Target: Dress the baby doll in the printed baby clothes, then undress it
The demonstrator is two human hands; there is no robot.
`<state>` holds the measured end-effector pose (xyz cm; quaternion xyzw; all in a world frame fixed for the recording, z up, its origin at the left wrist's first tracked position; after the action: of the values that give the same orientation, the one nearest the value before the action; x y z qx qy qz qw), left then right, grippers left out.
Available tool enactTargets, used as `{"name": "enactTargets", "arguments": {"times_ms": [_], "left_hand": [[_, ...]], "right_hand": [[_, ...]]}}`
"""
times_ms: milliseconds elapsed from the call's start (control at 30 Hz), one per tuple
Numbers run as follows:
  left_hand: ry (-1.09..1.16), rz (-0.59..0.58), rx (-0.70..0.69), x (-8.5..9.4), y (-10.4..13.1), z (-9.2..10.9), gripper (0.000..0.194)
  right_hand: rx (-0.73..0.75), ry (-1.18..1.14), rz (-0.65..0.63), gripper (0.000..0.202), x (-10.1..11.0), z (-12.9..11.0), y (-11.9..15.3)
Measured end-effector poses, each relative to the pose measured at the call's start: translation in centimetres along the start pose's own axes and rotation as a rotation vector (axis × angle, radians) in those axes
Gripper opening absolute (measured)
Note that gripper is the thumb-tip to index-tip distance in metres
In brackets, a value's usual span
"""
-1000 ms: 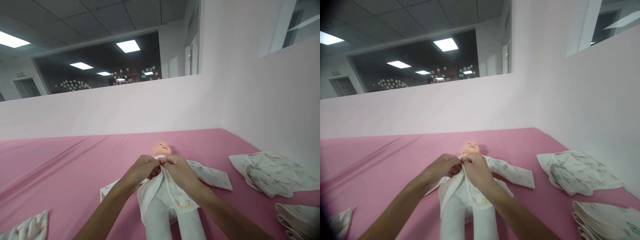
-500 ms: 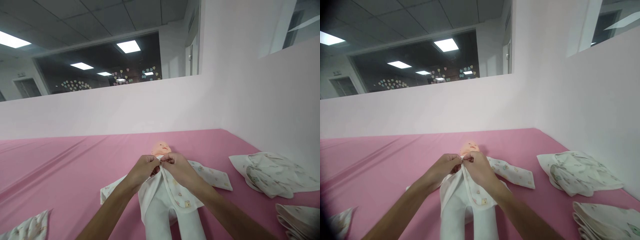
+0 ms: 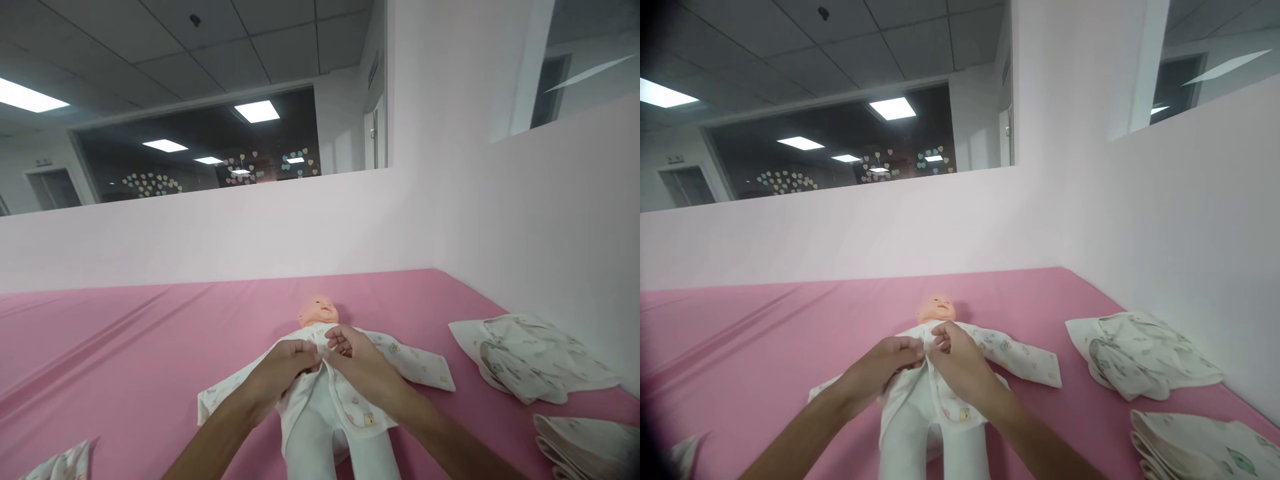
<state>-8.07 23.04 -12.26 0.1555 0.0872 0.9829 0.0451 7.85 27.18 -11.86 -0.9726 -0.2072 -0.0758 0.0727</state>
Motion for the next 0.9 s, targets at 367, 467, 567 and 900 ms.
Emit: {"name": "enactTargets", "arguments": {"times_ms": [367,467,567,900], "left_hand": [[-0.747,0.259,-0.048,-1.4,3.6,-1.4,0.021],[-0.726,0.328,-0.109,-2.1,3.6,-1.8,0.018],[-0.752,0.375,-0.145,-2.3,3.9,-2.0,0.016],[-0.991,0.441,-0.186,-2.5,4.4,-1.3,0.023]], "right_hand": [[0.307,0.786,0.244,0.003,-2.8,0.4,4.1],[0.359,0.897,0.295,0.007,-2.9,0.8,3.4],[0.356,0.787,0.312,0.017,-1.8,0.4,2.7],[0.095,0.672,0.031,0.009,-0.3,-0.2,4.0]]}}
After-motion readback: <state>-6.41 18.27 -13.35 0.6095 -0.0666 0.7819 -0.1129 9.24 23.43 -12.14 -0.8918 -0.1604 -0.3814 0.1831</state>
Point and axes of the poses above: each hand's wrist, its own y-axis away from the middle knuckle, its own x-axis out of the back of the hand, z = x × y, the point moved 3 cm from there along -y, towards the middle knuckle, and after that the axes turned 9 degrees about -y, right-handed, at the moved point
